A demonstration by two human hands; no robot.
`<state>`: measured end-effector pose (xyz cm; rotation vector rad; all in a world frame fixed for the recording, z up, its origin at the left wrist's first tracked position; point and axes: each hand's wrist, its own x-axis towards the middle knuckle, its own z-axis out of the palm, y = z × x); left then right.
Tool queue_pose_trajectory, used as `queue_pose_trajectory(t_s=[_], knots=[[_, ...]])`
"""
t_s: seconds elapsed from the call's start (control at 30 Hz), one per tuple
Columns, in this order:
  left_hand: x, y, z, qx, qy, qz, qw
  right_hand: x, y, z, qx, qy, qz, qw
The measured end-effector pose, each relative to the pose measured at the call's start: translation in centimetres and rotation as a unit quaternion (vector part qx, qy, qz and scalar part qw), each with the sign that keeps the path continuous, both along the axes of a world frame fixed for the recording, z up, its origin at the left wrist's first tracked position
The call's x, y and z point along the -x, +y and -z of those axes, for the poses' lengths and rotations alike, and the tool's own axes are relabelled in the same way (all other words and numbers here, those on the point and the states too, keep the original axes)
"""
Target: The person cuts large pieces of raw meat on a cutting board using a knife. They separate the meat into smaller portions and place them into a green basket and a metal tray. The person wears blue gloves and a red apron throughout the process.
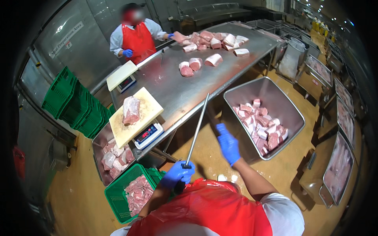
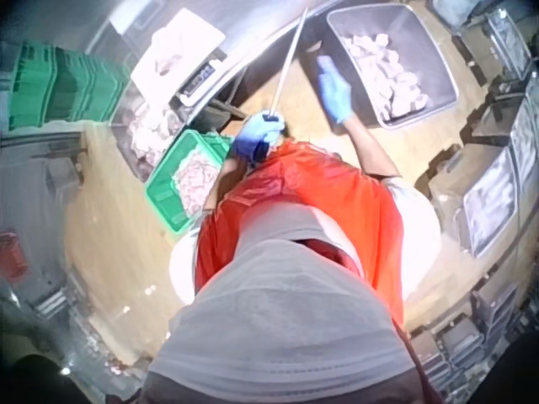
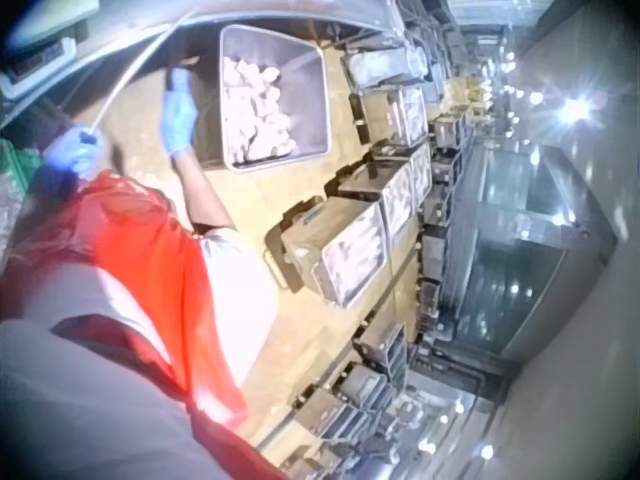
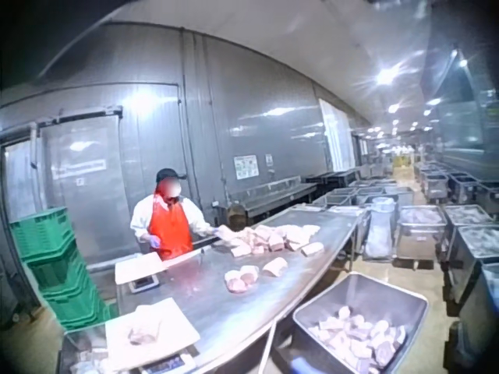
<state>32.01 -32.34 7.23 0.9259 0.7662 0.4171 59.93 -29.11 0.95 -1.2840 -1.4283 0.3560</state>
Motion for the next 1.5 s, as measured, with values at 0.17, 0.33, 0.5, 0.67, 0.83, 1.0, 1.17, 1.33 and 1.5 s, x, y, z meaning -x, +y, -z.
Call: queue_pose_trajectory(t_s=[0.17,0.33,0.5,0.67,0.83,1.0,1.17,1.33,1.5], knots=[[0.0,0.4,-1.7,-0.106,0.065,0.029,0.992,-0.4,0.4,3.9,0.003,-0.399,0.047,0.916],[4.9,1.9,0.6,-0.435,0.519,-0.118,0.727,-12.5,3.5,2.4,-0.049,0.094,0.301,0.948],[8.1,0.2,7.0,-0.392,0.658,-0.048,0.641,-2.6,-4.7,-5.2,0.042,0.049,0.203,0.977],[4.3,0.1,3.9,-0.475,0.562,-0.205,0.645,-0.3,-10.0,7.6,0.077,-0.156,-0.130,0.976],[-0.2,3.5,-3.6,-0.549,0.477,-0.234,0.645,-2.5,-1.9,-9.4,-0.104,-0.087,0.025,0.990],[-1.4,3.1,-7.8,-0.568,0.481,-0.254,0.617,-2.1,-0.3,-15.1,-0.098,0.138,0.113,0.979],[-0.8,3.8,-6.8,-0.565,0.537,-0.236,0.580,-6.2,-6.6,1.2,0.108,-0.392,-0.145,0.902],[-0.7,3.0,-8.4,-0.552,0.499,-0.242,0.623,-4.3,1.0,-13.9,-0.061,0.068,0.139,0.986],[-1.7,4.1,-8.6,-0.561,0.461,-0.262,0.635,-5.2,0.2,-4.2,-0.112,-0.267,0.003,0.957]])
